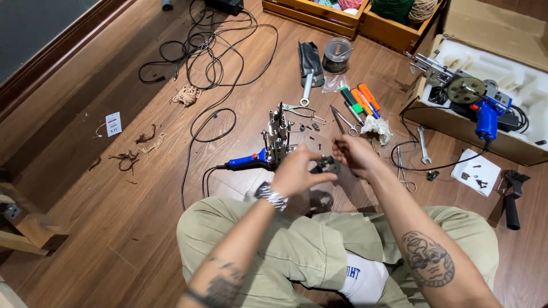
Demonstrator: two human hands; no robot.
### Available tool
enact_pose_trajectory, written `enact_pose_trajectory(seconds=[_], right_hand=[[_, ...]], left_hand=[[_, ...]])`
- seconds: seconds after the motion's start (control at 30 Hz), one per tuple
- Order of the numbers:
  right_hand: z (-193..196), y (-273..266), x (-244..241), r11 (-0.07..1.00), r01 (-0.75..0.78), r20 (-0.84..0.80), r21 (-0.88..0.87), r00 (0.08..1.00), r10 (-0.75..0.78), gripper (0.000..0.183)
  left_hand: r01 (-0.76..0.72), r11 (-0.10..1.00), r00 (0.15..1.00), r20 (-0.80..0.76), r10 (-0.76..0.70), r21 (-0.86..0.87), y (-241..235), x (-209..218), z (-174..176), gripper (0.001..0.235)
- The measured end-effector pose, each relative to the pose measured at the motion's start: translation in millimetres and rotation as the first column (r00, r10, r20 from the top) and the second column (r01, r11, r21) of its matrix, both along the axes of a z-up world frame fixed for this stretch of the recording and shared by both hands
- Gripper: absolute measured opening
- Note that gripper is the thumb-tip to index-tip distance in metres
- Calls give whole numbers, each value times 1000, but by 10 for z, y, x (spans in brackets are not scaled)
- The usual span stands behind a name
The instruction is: The person assembles a mechanical device by inserting small metal pins into a circular component and then attaching it to a larger blue and silver assembly. The person handles the pins and components by hand, aligning and securing them in place.
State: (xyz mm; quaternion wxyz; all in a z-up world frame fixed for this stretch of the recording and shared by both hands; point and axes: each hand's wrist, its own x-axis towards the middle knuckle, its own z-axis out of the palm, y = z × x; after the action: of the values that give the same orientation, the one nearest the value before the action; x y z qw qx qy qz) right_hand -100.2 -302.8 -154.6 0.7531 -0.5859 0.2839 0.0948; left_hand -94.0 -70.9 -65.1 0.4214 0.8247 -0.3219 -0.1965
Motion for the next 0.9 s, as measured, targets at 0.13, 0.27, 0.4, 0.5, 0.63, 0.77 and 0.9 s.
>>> enact_pose_trajectory(seconds=[0.13,0.27,0.4,0.5,0.63,0.77,0.9], right_hand=[[-343,-126,-205,965,-49,-44,-258,998,39,26],[-446,-185,-407,864,-167,-108,-475,986,130,21],[-480,-197,-499,832,-223,-111,-508,975,193,26],[-578,-241,-420,841,-211,-75,-499,977,201,26],[-858,-299,-394,802,-241,-78,-547,968,237,25],[-944,-316,-365,860,-213,-10,-463,972,235,26],[-1240,-367,-305,917,-215,66,-335,966,251,35]], left_hand=[[17,976,995,88,-37,218,-415,74,-934,72],[8,934,995,88,-42,358,-631,158,-1509,66],[-20,923,999,47,3,384,-713,208,-1701,66],[-24,910,999,43,7,415,-700,245,-1821,69],[-25,900,999,33,11,436,-667,246,-1737,67],[-46,914,991,-99,93,403,-648,265,-1595,86],[-184,940,926,-269,263,286,-654,404,-2086,73]])
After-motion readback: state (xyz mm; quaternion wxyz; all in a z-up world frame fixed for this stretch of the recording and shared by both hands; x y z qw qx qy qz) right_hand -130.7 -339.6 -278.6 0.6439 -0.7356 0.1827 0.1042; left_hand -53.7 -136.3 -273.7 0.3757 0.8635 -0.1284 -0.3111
